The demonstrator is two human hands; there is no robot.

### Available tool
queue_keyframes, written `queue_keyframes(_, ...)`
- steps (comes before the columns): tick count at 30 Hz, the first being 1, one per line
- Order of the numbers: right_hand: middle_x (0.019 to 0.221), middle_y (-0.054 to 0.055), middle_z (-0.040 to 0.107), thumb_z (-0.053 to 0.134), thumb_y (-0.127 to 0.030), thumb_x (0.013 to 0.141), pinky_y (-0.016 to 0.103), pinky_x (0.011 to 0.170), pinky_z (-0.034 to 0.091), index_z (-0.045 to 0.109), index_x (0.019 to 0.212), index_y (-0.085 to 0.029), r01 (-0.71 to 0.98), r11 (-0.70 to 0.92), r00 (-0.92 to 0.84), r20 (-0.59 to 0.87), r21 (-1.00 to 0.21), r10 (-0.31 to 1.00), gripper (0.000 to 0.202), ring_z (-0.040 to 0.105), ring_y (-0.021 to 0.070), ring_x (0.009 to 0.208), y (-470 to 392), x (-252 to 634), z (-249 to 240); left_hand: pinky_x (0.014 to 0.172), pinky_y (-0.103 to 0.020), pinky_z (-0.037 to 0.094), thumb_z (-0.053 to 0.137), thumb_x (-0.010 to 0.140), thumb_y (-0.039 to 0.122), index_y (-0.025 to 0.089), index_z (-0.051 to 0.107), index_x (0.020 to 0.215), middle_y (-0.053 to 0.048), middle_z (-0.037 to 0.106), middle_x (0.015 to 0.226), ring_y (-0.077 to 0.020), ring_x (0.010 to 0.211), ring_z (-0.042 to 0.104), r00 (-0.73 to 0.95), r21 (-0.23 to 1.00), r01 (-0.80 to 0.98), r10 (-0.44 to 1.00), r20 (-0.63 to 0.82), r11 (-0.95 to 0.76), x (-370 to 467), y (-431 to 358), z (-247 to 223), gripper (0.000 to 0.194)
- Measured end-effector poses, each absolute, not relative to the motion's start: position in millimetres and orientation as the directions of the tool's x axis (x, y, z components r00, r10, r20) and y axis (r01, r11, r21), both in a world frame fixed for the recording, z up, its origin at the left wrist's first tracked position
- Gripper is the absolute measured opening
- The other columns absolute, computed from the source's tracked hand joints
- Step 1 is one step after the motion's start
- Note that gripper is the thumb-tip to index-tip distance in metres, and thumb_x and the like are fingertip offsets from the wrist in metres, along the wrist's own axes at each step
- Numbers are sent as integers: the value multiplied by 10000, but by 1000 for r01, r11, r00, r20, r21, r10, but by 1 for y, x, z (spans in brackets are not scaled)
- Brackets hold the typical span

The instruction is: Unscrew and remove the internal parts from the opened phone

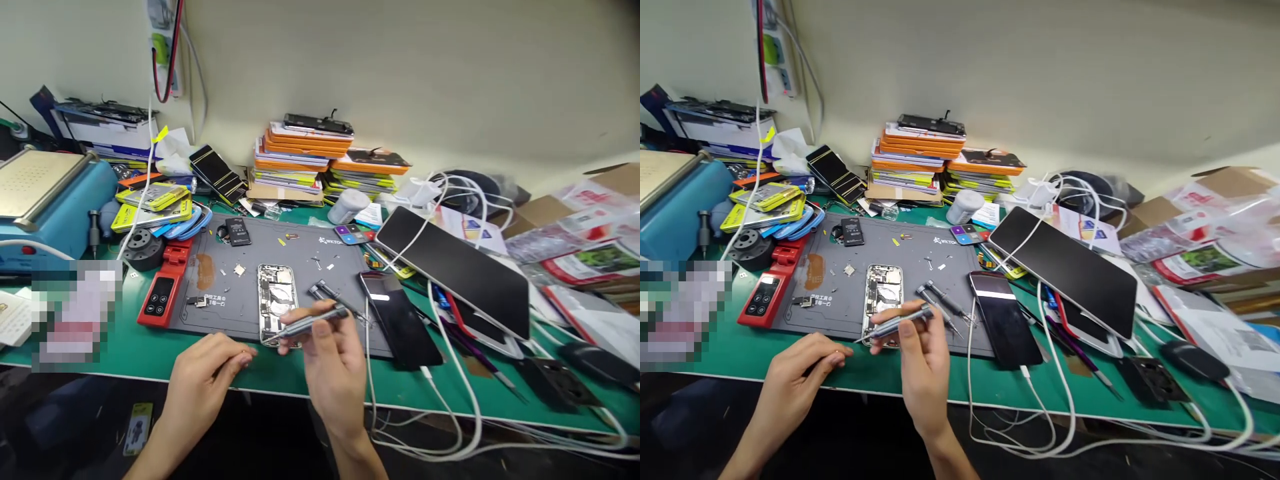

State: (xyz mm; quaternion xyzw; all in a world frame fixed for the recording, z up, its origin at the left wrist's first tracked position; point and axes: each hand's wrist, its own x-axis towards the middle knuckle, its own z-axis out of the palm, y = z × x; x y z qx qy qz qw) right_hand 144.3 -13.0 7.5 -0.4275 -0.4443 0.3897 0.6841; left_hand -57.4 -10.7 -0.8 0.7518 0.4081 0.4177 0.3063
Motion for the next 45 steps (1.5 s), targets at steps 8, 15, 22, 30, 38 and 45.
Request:
queue_keyframes(8,953,6,801,541,-335,1143,283,549,650,516,1445,-320,-293,252,286,167,-923,944,303,716,125,554,-17,125,0,783,-252,588,710,1094,258,277,827,1179,21,867,1005,-142,839,788,326,753,395,847,419,-525,-55,-10,-1,146)
queue_keyframes(15,993,2,816,515,-294,1154,284,623,683,531,1434,-338,-236,285,309,207,-929,928,284,731,116,604,-20,123,0,787,-271,581,703,1096,218,289,815,1220,26,869,1049,-141,845,786,340,753,410,853,397,-514,-53,-12,1,182)
queue_keyframes(22,1003,-1,820,495,-285,1160,282,629,692,518,1443,-335,-211,297,292,230,-931,928,288,737,118,627,-21,124,-1,795,-267,585,705,1095,215,275,814,1196,26,870,1050,-137,856,794,337,750,414,852,401,-517,-53,-12,0,161)
queue_keyframes(30,986,6,806,485,-281,1153,305,591,700,487,1426,-321,-136,309,278,263,-941,924,275,735,133,598,-20,125,-2,770,-280,607,714,1090,231,259,827,1138,10,874,1013,-150,832,803,314,748,422,856,410,-513,-52,-14,3,126)
queue_keyframes(38,1000,8,811,482,-264,1150,300,596,695,482,1426,-328,-122,306,233,272,-944,934,283,754,141,637,-20,126,-2,793,-295,599,707,1095,242,253,813,1164,-13,867,1024,-166,852,798,332,751,423,858,392,-506,-51,-14,2,127)
queue_keyframes(45,942,11,766,450,-222,1144,263,505,617,503,1493,-334,-34,395,351,359,-918,865,370,701,137,603,-23,130,4,745,-286,573,704,1079,511,228,722,1333,-13,816,951,-165,803,741,357,689,477,836,417,-546,-51,-10,8,381)
